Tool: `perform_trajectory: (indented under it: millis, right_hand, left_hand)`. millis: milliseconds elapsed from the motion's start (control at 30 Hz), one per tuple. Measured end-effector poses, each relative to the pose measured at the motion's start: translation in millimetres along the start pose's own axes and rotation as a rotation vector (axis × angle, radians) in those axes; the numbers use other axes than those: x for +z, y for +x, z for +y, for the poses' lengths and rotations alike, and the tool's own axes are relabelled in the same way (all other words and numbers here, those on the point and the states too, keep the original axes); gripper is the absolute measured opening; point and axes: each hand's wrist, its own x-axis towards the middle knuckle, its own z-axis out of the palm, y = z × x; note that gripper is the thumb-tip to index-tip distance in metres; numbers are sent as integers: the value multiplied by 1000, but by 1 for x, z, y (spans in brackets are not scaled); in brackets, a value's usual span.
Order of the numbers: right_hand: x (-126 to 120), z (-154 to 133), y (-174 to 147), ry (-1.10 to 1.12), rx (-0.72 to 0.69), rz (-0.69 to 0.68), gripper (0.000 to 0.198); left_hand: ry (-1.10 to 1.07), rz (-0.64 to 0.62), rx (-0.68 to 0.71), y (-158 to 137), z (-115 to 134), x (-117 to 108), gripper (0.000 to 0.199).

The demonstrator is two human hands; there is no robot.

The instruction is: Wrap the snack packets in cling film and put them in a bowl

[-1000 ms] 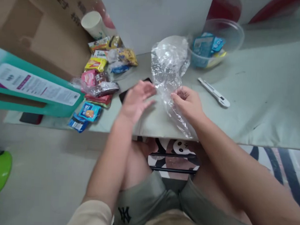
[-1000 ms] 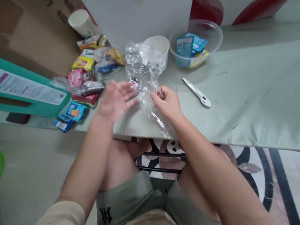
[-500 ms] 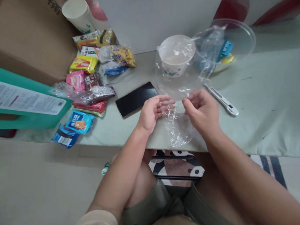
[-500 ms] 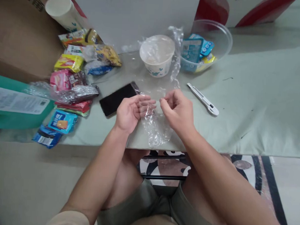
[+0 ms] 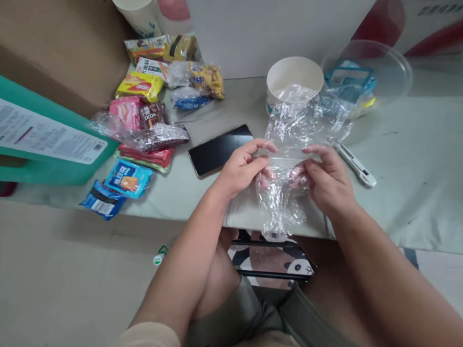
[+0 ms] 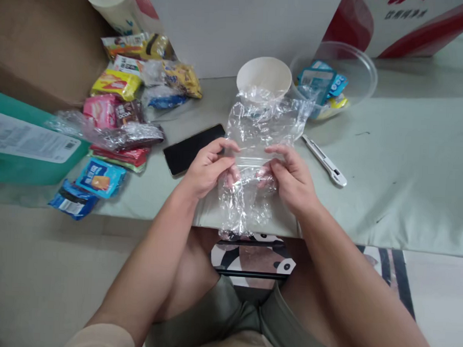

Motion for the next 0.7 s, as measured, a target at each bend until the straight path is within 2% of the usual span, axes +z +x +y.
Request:
perform_trajectory:
  millis: [67, 133, 233, 333, 400, 433, 533, 633, 700]
  right_hand:
    - [-2, 1, 0, 70, -10, 18, 18]
    - [-5, 0, -1, 143, -9, 12, 23]
    - [-12, -2, 0, 184, -24, -24, 31]
    - [-19, -2, 1, 118, -35, -24, 51]
    - [-21, -2, 1, 67, 29, 13, 67]
    - [-20, -2, 2, 37, 74, 46, 68]
    - [-18, -4, 1, -77, 138, 96, 50]
    - [-15, -3, 0, -117, 61, 29, 28]
    - [-15, 2, 0, -113, -28, 4, 41]
  left_hand:
    - [-79, -30, 10, 0, 2, 1, 13]
    - [-129, -58, 1, 2, 2, 0, 7]
    - [-126, -50, 11, 8, -2, 0, 15]
    - [39, 70, 102, 14, -8, 3, 40]
    - [192, 176, 171, 16, -10, 7, 51]
    - [261, 222, 202, 17, -11, 9, 52]
    - [360, 290, 263, 17, -11, 14, 40]
    - [295, 274, 252, 17, -10, 16, 16]
    - [185, 226, 213, 17, -10, 16, 27]
